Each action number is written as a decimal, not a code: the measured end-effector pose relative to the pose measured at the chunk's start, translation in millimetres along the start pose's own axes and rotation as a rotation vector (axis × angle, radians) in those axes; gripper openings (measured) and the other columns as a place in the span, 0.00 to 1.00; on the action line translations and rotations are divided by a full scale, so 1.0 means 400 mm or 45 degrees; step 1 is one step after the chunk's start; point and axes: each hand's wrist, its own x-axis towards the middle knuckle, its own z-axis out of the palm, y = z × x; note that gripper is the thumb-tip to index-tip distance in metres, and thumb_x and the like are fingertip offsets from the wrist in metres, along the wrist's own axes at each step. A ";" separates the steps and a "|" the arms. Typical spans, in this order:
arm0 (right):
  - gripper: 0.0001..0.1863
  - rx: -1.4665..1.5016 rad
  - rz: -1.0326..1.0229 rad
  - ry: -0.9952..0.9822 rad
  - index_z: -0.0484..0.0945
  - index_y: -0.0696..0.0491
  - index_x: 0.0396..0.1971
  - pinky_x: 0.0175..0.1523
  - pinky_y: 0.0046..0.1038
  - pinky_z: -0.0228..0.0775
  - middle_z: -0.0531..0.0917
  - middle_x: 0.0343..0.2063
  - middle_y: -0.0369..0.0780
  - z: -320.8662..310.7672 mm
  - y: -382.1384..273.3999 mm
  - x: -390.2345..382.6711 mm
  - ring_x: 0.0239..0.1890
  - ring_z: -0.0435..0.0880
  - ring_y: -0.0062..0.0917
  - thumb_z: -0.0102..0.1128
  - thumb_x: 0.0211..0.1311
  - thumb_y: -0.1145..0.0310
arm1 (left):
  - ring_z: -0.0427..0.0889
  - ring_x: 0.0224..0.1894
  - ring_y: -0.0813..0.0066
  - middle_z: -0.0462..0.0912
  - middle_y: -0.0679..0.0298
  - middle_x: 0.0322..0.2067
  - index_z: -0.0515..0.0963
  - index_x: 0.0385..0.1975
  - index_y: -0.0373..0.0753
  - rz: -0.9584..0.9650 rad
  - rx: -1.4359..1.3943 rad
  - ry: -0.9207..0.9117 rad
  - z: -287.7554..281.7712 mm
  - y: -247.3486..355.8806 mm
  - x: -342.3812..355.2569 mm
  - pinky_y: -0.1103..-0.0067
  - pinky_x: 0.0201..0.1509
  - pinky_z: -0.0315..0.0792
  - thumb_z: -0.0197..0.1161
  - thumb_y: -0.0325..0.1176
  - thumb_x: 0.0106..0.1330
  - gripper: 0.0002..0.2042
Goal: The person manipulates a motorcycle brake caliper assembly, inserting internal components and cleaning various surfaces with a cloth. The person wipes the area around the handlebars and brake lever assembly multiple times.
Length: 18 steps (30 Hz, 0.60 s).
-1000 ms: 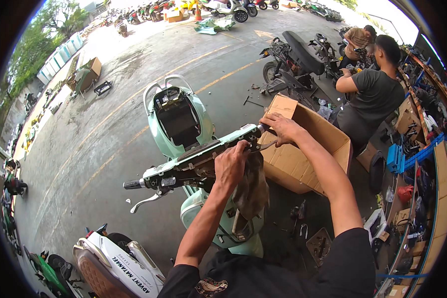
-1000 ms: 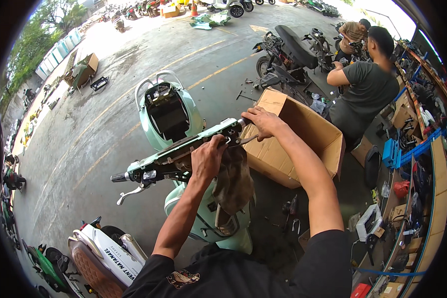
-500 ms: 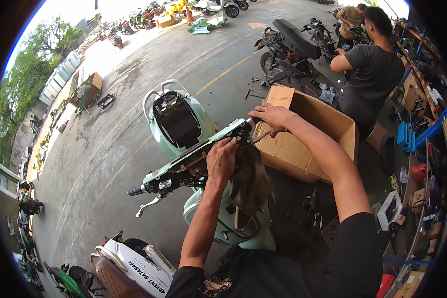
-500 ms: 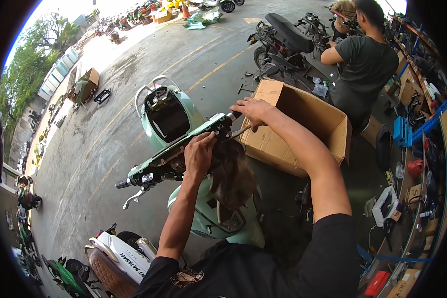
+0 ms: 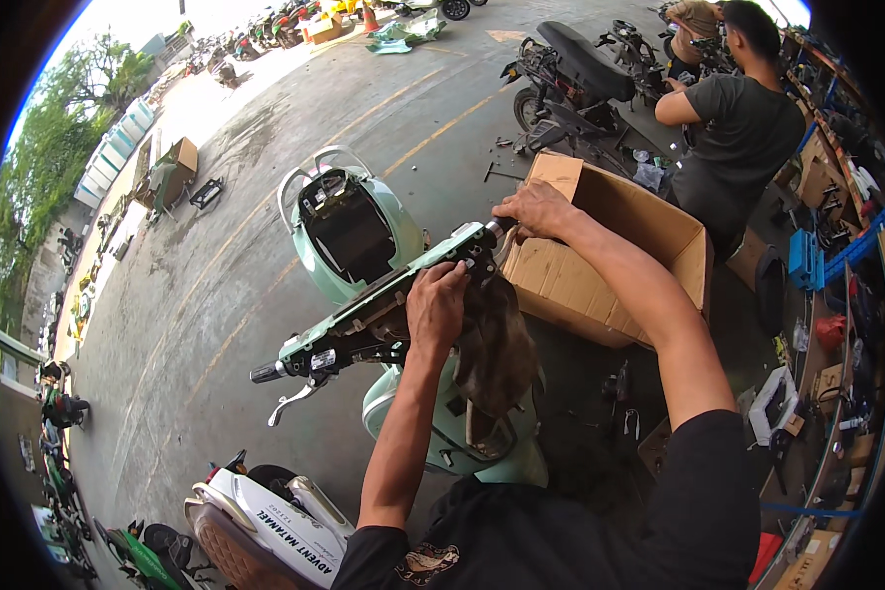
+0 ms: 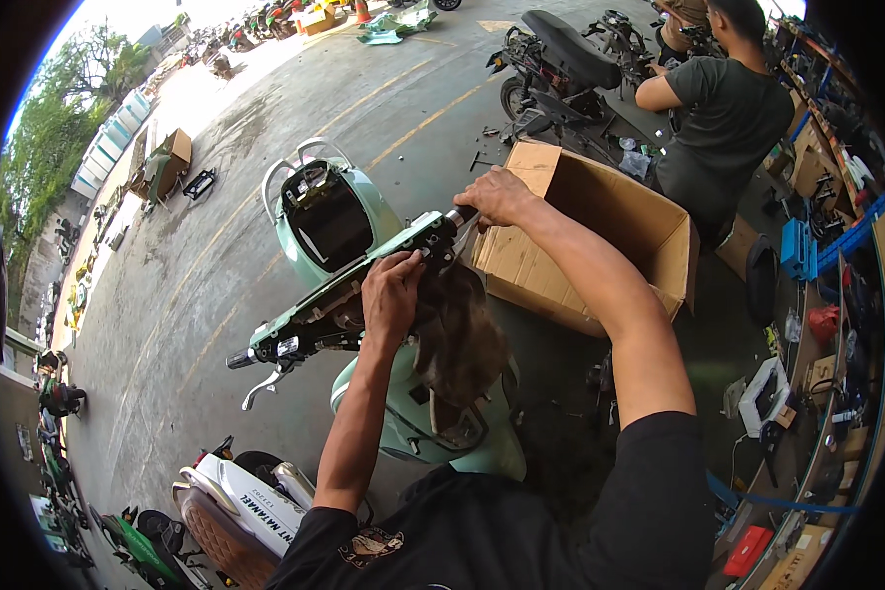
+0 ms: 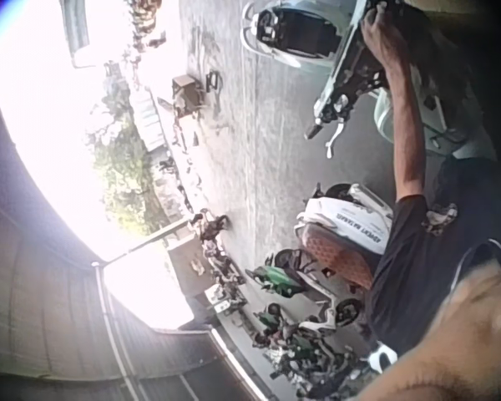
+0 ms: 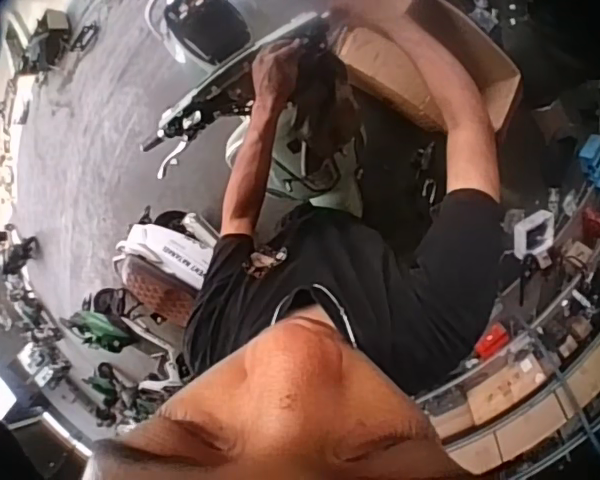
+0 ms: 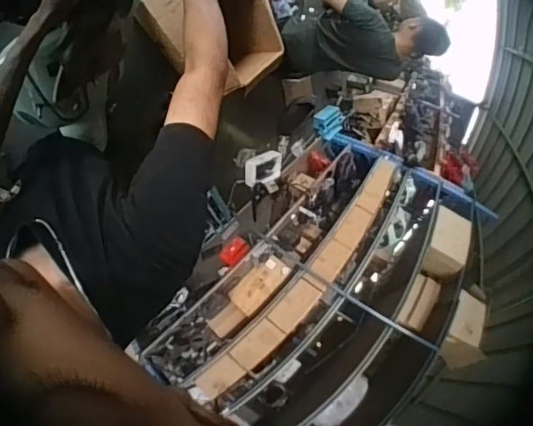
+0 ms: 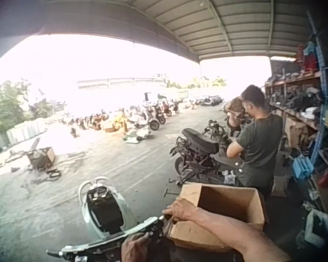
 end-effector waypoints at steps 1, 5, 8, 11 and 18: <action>0.35 -0.029 0.012 0.036 0.77 0.39 0.57 0.58 0.41 0.72 0.84 0.47 0.34 0.010 0.006 0.003 0.54 0.82 0.33 0.79 0.45 0.60 | 0.84 0.45 0.58 0.87 0.59 0.42 0.87 0.43 0.40 0.001 -0.001 0.003 0.002 0.002 0.001 0.68 0.51 0.76 0.66 0.32 0.64 0.10; 0.38 -0.056 -0.017 0.090 0.76 0.39 0.58 0.56 0.42 0.71 0.84 0.47 0.33 0.006 0.013 -0.002 0.53 0.82 0.33 0.80 0.42 0.58 | 0.84 0.45 0.58 0.87 0.59 0.42 0.87 0.43 0.40 -0.014 -0.023 0.001 0.002 0.002 0.004 0.68 0.51 0.76 0.66 0.32 0.64 0.10; 0.49 0.039 -0.027 -0.093 0.68 0.38 0.65 0.62 0.44 0.70 0.79 0.57 0.35 -0.027 -0.008 -0.033 0.62 0.77 0.35 0.83 0.37 0.59 | 0.84 0.45 0.58 0.87 0.59 0.42 0.86 0.43 0.40 -0.002 -0.016 0.014 -0.004 -0.004 0.003 0.68 0.50 0.76 0.66 0.32 0.64 0.10; 0.67 0.044 0.028 -0.248 0.48 0.37 0.75 0.73 0.47 0.61 0.56 0.73 0.39 -0.020 -0.020 -0.047 0.76 0.52 0.43 0.86 0.33 0.63 | 0.84 0.45 0.57 0.87 0.59 0.42 0.86 0.43 0.39 -0.016 -0.015 0.005 -0.005 0.000 0.006 0.68 0.50 0.76 0.66 0.32 0.64 0.10; 0.66 0.019 0.032 -0.303 0.49 0.38 0.75 0.73 0.46 0.61 0.58 0.72 0.39 -0.031 -0.015 -0.042 0.76 0.54 0.43 0.85 0.34 0.65 | 0.84 0.45 0.57 0.87 0.58 0.42 0.86 0.42 0.38 -0.015 -0.059 0.001 -0.007 0.001 0.004 0.68 0.50 0.76 0.66 0.32 0.64 0.10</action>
